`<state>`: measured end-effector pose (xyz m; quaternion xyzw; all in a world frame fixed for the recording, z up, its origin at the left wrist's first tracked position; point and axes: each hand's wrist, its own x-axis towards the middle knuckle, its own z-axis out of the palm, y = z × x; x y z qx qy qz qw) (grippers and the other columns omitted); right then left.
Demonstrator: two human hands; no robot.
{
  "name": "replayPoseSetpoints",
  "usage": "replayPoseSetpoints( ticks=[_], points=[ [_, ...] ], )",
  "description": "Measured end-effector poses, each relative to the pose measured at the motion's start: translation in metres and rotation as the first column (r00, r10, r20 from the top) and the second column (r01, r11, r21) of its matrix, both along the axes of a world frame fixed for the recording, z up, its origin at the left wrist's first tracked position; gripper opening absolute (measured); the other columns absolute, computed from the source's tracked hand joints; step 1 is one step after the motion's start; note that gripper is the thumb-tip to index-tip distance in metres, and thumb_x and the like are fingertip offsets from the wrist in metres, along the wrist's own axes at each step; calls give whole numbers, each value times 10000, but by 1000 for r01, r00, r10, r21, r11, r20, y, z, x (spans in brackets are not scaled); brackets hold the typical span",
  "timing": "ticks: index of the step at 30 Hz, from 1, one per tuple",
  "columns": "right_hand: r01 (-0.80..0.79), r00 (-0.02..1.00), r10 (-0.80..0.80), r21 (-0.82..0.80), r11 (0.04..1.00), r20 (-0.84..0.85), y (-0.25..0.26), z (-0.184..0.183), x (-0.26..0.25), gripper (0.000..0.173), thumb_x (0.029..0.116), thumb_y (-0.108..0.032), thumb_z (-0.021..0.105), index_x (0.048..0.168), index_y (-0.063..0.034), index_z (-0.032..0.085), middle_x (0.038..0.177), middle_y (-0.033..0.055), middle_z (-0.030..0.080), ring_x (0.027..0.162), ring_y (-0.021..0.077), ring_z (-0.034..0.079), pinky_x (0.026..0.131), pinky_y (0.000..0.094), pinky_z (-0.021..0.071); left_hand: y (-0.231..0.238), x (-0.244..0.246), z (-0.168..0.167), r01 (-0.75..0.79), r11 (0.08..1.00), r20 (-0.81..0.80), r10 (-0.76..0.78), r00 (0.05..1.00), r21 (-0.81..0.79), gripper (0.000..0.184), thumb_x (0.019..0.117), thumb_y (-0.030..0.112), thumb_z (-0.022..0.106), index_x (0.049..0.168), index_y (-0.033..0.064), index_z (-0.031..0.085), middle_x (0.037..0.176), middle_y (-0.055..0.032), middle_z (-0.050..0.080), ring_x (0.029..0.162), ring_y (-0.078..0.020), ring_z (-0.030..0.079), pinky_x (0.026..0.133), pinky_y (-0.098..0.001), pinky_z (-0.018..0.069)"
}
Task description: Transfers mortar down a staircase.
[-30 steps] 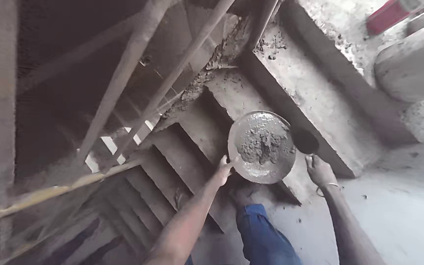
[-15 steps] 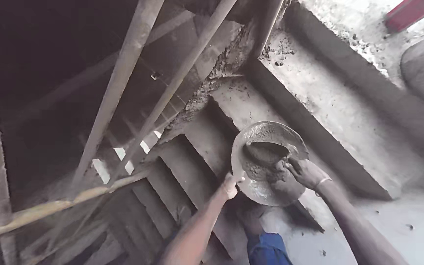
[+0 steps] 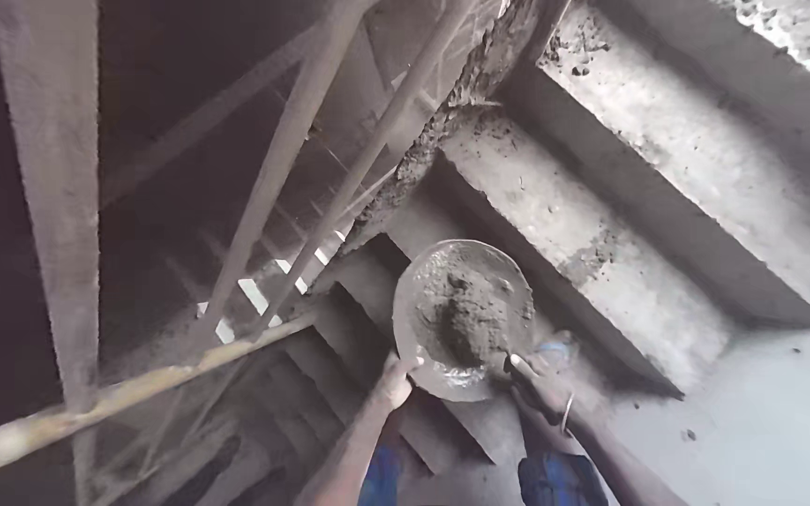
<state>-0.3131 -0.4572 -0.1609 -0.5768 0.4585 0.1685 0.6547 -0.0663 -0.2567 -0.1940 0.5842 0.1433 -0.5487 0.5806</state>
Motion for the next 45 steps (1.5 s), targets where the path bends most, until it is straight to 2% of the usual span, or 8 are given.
replayPoseSetpoints(
  ticks=[2, 5, 9, 13, 17, 27, 33, 45],
  points=[
    [-267, 964, 259, -267, 926, -65, 7, 1, 24, 520, 1071, -443, 390, 1262, -36, 651, 978, 160, 706, 924, 293, 690, 883, 497, 550, 14, 11, -18, -17, 1000, -7, 17, 1000, 17, 752, 759, -24, 682, 1440, 11, 366, 1174, -186, 667, 1013, -265, 703, 843, -475, 613],
    [-440, 897, 378, -392, 808, -227, 23, -22, 54, 505, 1066, -489, 419, 1249, -52, 595, 947, 190, 705, 947, 379, 709, 866, 580, 548, 16, 22, -48, -27, 1000, -38, 27, 999, 12, 703, 764, -10, 677, 1409, 5, 399, 1136, -189, 681, 984, -270, 710, 826, -479, 616],
    [-146, 988, 150, -530, 836, -34, 30, 0, 72, 502, 1064, -397, 441, 1226, 39, 632, 868, 171, 696, 821, 317, 706, 787, 522, 577, 5, 34, -89, 45, 999, -25, -45, 999, 3, 627, 807, -14, 691, 1382, -6, 438, 1128, -168, 674, 987, -248, 696, 847, -472, 607],
    [38, 999, -42, -330, 943, -3, 14, 14, 87, 456, 1095, -337, 343, 1200, -31, 664, 857, 64, 661, 791, 169, 640, 791, 388, 547, -9, 42, -120, 96, 995, -27, -96, 995, -2, 620, 796, -23, 674, 1371, -3, 442, 1140, -162, 669, 995, -239, 693, 849, -458, 605],
    [290, 946, -265, 122, 949, -189, 35, -32, 84, 488, 1130, -392, 300, 1154, -50, 646, 673, 14, 542, 483, 111, 470, 461, 288, 447, -12, 45, -129, 112, 994, -69, -111, 991, 8, 592, 817, -17, 655, 1367, -3, 435, 1131, -174, 667, 985, -256, 695, 836, -469, 608],
    [380, 786, -303, 35, 924, -539, 37, -29, 1, 515, 1124, -436, 328, 1081, -47, 662, 746, 65, 605, 582, 171, 550, 562, 366, 494, -19, 49, -131, 185, 981, -8, -186, 983, -57, 659, 746, -9, 700, 1353, -23, 445, 1105, -164, 691, 974, -241, 712, 841, -453, 620],
    [493, 855, -462, 91, 865, -236, 50, -105, 39, 507, 1125, -423, 291, 1065, -73, 653, 681, 5, 529, 507, 114, 454, 472, 298, 423, -49, 46, -133, 290, 952, -29, -294, 955, -93, 660, 785, -66, 680, 1385, -25, 407, 1137, -167, 678, 999, -244, 706, 862, -444, 618],
    [651, 662, -722, 322, 687, 203, 25, -50, 98, 400, 1090, -343, 330, 1095, -75, 627, 594, -22, 468, 408, 80, 383, 374, 246, 367, -61, 97, -93, 576, 772, 179, -627, 758, 267, 765, 942, 184, 746, 1574, 88, 324, 1278, -225, 650, 1037, -343, 710, 838, -514, 617]
  ],
)
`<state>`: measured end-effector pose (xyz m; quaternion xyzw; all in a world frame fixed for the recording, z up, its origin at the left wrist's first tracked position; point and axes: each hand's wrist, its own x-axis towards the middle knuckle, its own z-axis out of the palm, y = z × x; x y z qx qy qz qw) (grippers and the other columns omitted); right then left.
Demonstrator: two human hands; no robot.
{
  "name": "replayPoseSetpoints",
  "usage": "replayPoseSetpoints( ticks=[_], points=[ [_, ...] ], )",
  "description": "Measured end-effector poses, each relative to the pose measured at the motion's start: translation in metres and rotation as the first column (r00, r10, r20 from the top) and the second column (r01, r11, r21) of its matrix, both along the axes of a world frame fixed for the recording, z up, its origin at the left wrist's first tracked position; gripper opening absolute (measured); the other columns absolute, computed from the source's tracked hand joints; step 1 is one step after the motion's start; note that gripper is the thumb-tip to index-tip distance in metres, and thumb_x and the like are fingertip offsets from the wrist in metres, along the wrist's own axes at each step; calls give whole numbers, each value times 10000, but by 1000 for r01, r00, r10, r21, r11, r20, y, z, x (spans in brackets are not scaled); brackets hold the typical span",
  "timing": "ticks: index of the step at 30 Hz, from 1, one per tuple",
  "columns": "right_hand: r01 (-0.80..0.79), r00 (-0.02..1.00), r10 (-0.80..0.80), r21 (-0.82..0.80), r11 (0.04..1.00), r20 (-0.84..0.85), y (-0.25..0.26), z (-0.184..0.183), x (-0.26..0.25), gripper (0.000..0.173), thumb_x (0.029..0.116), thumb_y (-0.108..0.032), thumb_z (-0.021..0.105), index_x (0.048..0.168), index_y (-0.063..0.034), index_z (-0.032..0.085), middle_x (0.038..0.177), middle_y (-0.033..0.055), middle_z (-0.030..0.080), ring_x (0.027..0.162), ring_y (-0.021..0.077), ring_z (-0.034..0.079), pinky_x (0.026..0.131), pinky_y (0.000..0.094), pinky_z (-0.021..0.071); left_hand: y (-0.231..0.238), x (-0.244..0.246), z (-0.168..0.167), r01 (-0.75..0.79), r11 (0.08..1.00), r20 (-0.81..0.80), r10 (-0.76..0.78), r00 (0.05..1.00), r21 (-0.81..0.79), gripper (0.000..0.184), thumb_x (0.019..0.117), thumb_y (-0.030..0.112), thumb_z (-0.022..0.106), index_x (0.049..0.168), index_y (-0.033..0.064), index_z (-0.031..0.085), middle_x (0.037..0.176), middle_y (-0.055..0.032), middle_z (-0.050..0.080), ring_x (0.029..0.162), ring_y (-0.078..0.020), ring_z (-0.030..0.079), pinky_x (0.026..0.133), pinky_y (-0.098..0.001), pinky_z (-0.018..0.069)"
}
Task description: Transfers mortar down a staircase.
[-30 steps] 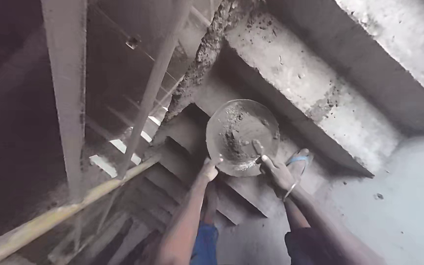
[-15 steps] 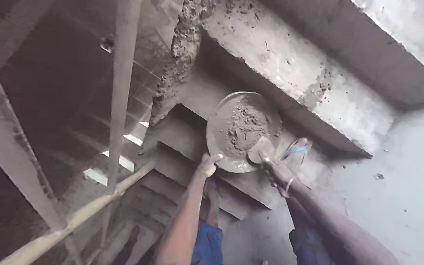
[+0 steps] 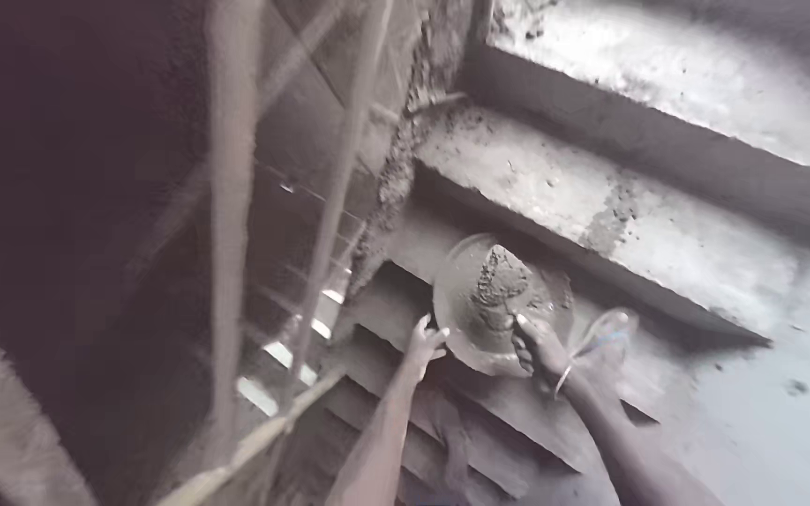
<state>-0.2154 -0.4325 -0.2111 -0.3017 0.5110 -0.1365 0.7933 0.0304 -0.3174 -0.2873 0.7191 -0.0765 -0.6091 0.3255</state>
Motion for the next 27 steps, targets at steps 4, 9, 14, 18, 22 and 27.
replayPoseSetpoints(
  ticks=[4, 9, 14, 18, 22, 27],
  points=[
    [322, 897, -340, 110, 940, 283, 4, 61, 58, 369, 1055, -280, 321, 1142, -59, 604, 609, -20, 496, 409, 63, 437, 364, 220, 407, -6, 55, 146, 497, 867, 858, -240, 454, -20, 541, 966, 268, 652, 1457, 64, 548, 1282, -112, 679, 1124, -223, 678, 970, -419, 568],
    [638, 578, -654, 229, 735, 489, -16, 138, 84, 315, 1089, -205, 316, 1186, -42, 567, 637, -13, 518, 434, 53, 485, 382, 196, 443, -64, 113, 300, 765, 635, 960, 265, -89, -105, 368, 965, 216, 624, 1277, 25, 675, 1351, -221, 620, 1307, -319, 579, 1095, -432, 496],
    [861, 501, -780, -127, 492, 374, -52, 194, 96, 224, 1090, -124, 352, 1258, -45, 480, 654, -14, 492, 421, 80, 491, 382, 236, 490, -131, 130, 337, 708, 703, 918, 232, -322, 71, 589, 965, 337, 608, 1438, -5, 524, 1495, -273, 495, 1286, -446, 545, 996, -583, 454],
    [755, 389, -921, -572, 320, -2, -91, 173, 157, 401, 1041, -145, 493, 1371, 52, 380, 688, 45, 534, 466, 120, 558, 447, 307, 546, -168, 164, 362, 673, 740, 868, 335, -368, -1, 625, 934, 365, 620, 1429, -5, 528, 1330, -319, 551, 1228, -485, 522, 1066, -583, 389],
    [560, 413, -813, -589, 582, -411, -142, 119, 270, 548, 1035, -209, 576, 1460, 91, 403, 1255, 309, 636, 1083, 412, 687, 950, 537, 551, -186, 176, 367, 562, 827, 950, 161, -268, 18, 647, 980, 452, 517, 1407, -34, 543, 1179, -283, 665, 1081, -454, 635, 944, -631, 462],
    [233, 950, -287, -330, 915, -122, -96, 158, 308, 458, 1073, -307, 501, 1452, -50, 491, 1034, 173, 706, 864, 281, 704, 796, 491, 581, -183, 175, 367, 533, 845, 952, 132, -277, 38, 585, 974, 445, 506, 1263, -46, 638, 1034, -254, 690, 962, -415, 663, 880, -616, 479]
  ],
)
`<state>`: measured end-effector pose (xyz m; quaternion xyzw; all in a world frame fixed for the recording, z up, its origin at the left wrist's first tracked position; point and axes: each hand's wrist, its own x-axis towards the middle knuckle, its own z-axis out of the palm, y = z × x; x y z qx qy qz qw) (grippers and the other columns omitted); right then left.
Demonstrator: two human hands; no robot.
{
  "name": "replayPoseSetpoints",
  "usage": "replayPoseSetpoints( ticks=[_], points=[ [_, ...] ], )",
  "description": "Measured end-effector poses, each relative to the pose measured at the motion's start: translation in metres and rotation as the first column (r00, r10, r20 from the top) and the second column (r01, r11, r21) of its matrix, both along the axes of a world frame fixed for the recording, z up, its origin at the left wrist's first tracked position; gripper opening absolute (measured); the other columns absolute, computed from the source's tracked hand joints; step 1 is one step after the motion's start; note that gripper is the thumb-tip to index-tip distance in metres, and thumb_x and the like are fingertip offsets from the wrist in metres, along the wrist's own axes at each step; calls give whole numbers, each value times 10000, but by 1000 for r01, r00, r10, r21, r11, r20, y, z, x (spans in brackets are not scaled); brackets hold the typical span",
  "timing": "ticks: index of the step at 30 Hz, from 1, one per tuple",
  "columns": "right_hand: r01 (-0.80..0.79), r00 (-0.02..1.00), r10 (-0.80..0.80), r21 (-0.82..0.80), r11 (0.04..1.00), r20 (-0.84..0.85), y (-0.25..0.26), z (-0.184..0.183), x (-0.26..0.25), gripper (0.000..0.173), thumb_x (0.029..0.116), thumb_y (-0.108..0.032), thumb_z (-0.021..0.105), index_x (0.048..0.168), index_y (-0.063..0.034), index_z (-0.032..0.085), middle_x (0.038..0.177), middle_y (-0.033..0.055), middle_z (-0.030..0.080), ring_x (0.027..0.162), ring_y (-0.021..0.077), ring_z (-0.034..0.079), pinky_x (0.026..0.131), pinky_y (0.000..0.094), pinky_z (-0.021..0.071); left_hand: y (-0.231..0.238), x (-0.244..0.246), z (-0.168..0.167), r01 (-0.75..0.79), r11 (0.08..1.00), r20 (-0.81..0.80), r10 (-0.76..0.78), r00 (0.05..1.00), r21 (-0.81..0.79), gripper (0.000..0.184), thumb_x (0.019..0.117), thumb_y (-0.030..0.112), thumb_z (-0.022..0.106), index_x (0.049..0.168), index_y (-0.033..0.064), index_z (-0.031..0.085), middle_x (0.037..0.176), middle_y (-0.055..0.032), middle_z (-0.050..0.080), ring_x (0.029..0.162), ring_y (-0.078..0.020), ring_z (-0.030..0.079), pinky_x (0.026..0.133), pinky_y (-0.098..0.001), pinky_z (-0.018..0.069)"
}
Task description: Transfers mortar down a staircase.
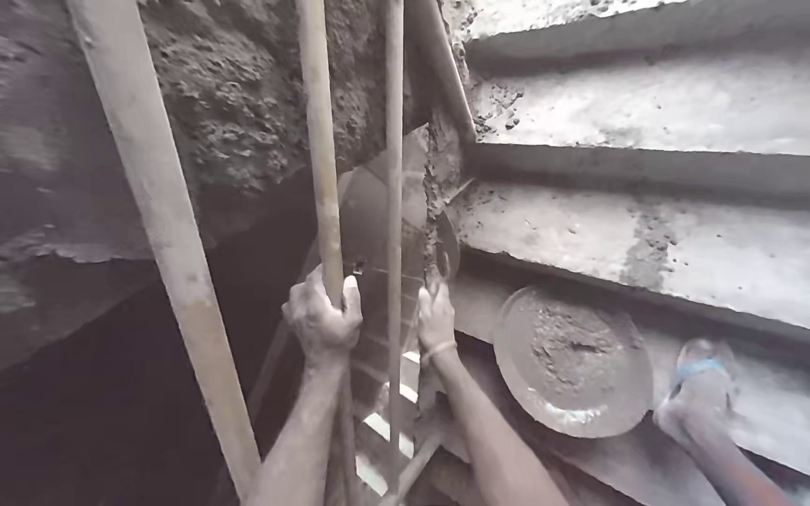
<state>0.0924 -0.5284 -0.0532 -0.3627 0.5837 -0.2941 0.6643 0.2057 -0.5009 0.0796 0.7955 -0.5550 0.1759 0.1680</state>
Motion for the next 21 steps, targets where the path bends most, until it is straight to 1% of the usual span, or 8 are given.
replayPoseSetpoints(
  ticks=[2, 3, 5, 8, 12, 14, 17, 21],
  points=[
    [85, 980, -103, 107, 991, 172, 48, 3, -17, 356, 1077, -281, 490, 1341, -42, 501, 764, 92, 603, 554, 187, 591, 529, 381, 547, 2, -1, 1, 1, 1000, -35, 0, 999, 17, 577, 974, 441, 509, 1250, -48, 645, 1030, -259, 680, 969, -417, 658, 894, -605, 482],
    [102, 969, -137, 174, 979, 206, 67, -3, -34, 340, 1083, -268, 477, 1332, -36, 487, 727, 76, 575, 519, 175, 565, 497, 365, 534, 3, -1, 1, 7, 1000, -56, -5, 998, 26, 572, 972, 431, 519, 1251, -53, 643, 1035, -264, 678, 977, -423, 657, 905, -600, 487],
    [71, 985, -113, 287, 955, 132, 92, -30, -79, 360, 1084, -250, 461, 1364, -27, 497, 794, 91, 598, 563, 186, 578, 523, 375, 541, 0, 0, 3, 19, 999, -78, -17, 997, 27, 566, 970, 417, 533, 1243, -68, 639, 1049, -280, 678, 983, -426, 663, 905, -575, 512],
    [61, 990, 7, 480, 875, -139, 133, -80, -160, 392, 1104, -336, 418, 1327, -40, 544, 873, 127, 594, 633, 236, 573, 577, 431, 517, 4, -3, 12, 18, 994, -139, -3, 990, 104, 613, 980, 426, 514, 1291, -98, 585, 1137, -335, 640, 1051, -467, 644, 941, -590, 506],
    [432, 888, -206, 591, 681, -411, 192, -108, -258, 423, 1123, -380, 377, 1290, -25, 534, 819, 115, 541, 589, 213, 531, 540, 400, 492, 6, 5, 2, 0, 984, -205, 37, 978, 177, 646, 983, 469, 510, 1349, -64, 517, 1192, -332, 619, 1077, -470, 635, 918, -636, 491],
    [490, 872, -326, 637, 595, -365, 206, -116, -277, 384, 1126, -347, 375, 1341, -48, 483, 759, 69, 486, 520, 164, 482, 470, 341, 462, 9, 19, -7, -38, 986, -199, 70, 978, 160, 632, 974, 508, 528, 1351, 0, 530, 1188, -256, 645, 1034, -381, 667, 877, -598, 526],
    [425, 881, -435, 721, 548, -188, 204, -145, -278, 293, 1121, -354, 394, 1128, -81, 500, 652, 6, 433, 435, 106, 409, 386, 268, 402, 14, 23, -11, -57, 986, -207, 90, 974, 159, 614, 987, 506, 541, 1393, 47, 507, 1185, -213, 659, 1000, -329, 686, 853, -572, 547],
    [181, 944, -323, 708, 683, 71, 216, -194, -295, 379, 1124, -395, 356, 1022, -89, 554, 584, -15, 427, 402, 90, 384, 369, 245, 375, 12, 17, -5, -9, 986, -225, 48, 973, 169, 644, 1010, 502, 501, 1447, 30, 466, 1246, -239, 647, 1079, -348, 675, 934, -572, 531]
  ],
)
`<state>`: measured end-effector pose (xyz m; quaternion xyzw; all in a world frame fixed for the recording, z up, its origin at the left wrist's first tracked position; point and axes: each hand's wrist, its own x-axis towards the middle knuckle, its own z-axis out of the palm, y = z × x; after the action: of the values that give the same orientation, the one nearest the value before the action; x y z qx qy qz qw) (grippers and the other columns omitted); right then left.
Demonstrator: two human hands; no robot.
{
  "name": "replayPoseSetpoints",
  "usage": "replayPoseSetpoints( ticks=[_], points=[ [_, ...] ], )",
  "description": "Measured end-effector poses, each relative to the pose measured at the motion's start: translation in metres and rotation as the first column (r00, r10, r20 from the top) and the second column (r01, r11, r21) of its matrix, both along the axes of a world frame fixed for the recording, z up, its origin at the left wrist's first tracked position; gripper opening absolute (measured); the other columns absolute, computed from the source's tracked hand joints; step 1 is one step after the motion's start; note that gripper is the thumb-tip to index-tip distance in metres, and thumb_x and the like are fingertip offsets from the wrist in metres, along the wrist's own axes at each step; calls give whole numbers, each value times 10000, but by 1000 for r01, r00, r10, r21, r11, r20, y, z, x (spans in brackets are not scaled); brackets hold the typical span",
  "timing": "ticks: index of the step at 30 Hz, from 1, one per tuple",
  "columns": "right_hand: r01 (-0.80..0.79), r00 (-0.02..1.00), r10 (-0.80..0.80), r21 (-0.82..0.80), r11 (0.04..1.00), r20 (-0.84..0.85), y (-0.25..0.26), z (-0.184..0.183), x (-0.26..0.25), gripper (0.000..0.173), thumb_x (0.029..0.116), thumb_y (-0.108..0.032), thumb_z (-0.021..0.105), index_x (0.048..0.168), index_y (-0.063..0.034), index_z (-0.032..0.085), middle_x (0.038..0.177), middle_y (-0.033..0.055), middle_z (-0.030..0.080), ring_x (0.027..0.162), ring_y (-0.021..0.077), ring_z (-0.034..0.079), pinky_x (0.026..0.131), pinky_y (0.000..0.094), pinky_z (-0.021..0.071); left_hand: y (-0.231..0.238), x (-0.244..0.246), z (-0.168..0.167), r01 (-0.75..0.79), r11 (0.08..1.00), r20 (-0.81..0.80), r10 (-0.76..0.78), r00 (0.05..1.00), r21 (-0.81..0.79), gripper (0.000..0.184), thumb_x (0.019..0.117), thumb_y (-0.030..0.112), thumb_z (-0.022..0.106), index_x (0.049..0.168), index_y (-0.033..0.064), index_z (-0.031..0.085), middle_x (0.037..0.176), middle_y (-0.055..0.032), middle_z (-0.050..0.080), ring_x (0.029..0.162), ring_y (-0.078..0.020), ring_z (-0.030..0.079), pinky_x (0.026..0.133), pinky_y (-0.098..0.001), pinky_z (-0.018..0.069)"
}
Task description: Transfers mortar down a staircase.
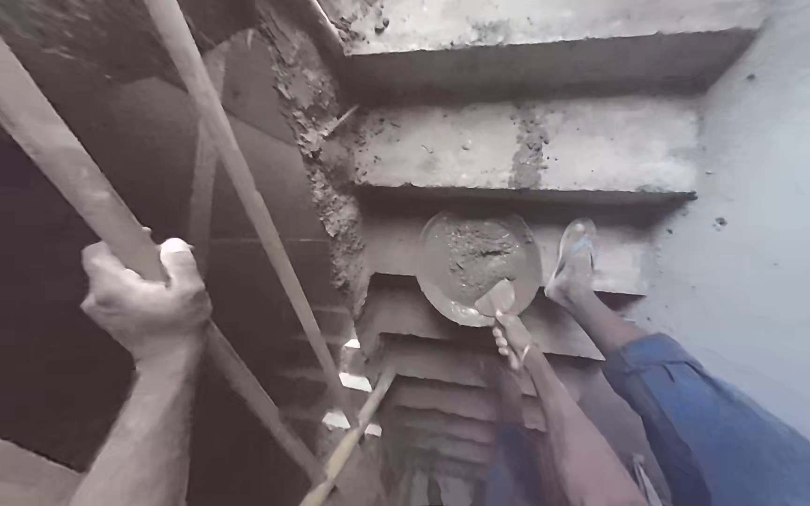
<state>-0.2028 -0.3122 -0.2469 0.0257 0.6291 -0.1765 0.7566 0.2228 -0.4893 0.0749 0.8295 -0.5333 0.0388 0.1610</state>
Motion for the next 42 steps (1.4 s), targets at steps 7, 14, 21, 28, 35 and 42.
replayPoseSetpoints(
  ticks=[7, 14, 21, 28, 35, 42],
  points=[
    [163, 978, -75, -489, 857, 195, -43, 18, 33, 424, 1077, -316, 320, 1180, -45, 630, 561, -34, 474, 384, 71, 413, 350, 245, 396, -5, -20, 15, 33, 999, 14, -33, 999, -8, 589, 1000, 435, 502, 1343, -41, 540, 1034, -282, 679, 904, -422, 681, 809, -620, 533],
    [603, 797, -283, -722, 338, 533, -142, 163, 106, 264, 998, -318, 589, 1145, -100, 572, 586, -27, 540, 413, 93, 521, 399, 256, 493, -7, -20, 9, 59, 992, 61, -52, 997, -108, 527, 996, 377, 545, 1287, -59, 598, 1038, -224, 711, 912, -329, 710, 818, -529, 569],
    [223, 628, -778, -955, 196, -13, -234, 200, 246, 259, 1041, -138, 467, 1260, 0, 447, 670, 5, 575, 500, 128, 608, 450, 334, 575, -7, -16, 6, 74, 983, 76, -62, 995, -169, 472, 976, 356, 577, 1212, -47, 647, 970, -185, 707, 836, -267, 703, 754, -447, 585],
    [-387, 901, 106, -665, 639, -422, -243, 204, 328, 493, 1068, -353, 518, 1403, 8, 540, 1141, 218, 703, 1056, 344, 695, 940, 540, 544, -8, -16, 8, 66, 986, 45, -60, 997, -151, 467, 970, 359, 581, 1212, -33, 657, 1004, -184, 701, 864, -259, 695, 774, -430, 583],
    [-514, 853, 364, -478, 712, -374, -107, 136, 208, 426, 1082, -284, 460, 1381, 0, 570, 1167, 213, 686, 1021, 322, 685, 929, 517, 549, -6, -18, 12, 93, 988, 21, -91, 996, -123, 532, 989, 375, 560, 1252, -85, 620, 1036, -263, 689, 917, -361, 693, 834, -531, 561],
    [-514, 638, 396, 17, 857, -660, -37, 72, 10, 442, 1102, -354, 447, 1310, -9, 630, 1143, 246, 687, 1023, 382, 680, 919, 578, 528, -3, -15, 11, 100, 994, -20, -101, 995, -48, 568, 1015, 425, 504, 1311, -58, 548, 1041, -288, 678, 906, -407, 687, 812, -595, 536]
  ],
)
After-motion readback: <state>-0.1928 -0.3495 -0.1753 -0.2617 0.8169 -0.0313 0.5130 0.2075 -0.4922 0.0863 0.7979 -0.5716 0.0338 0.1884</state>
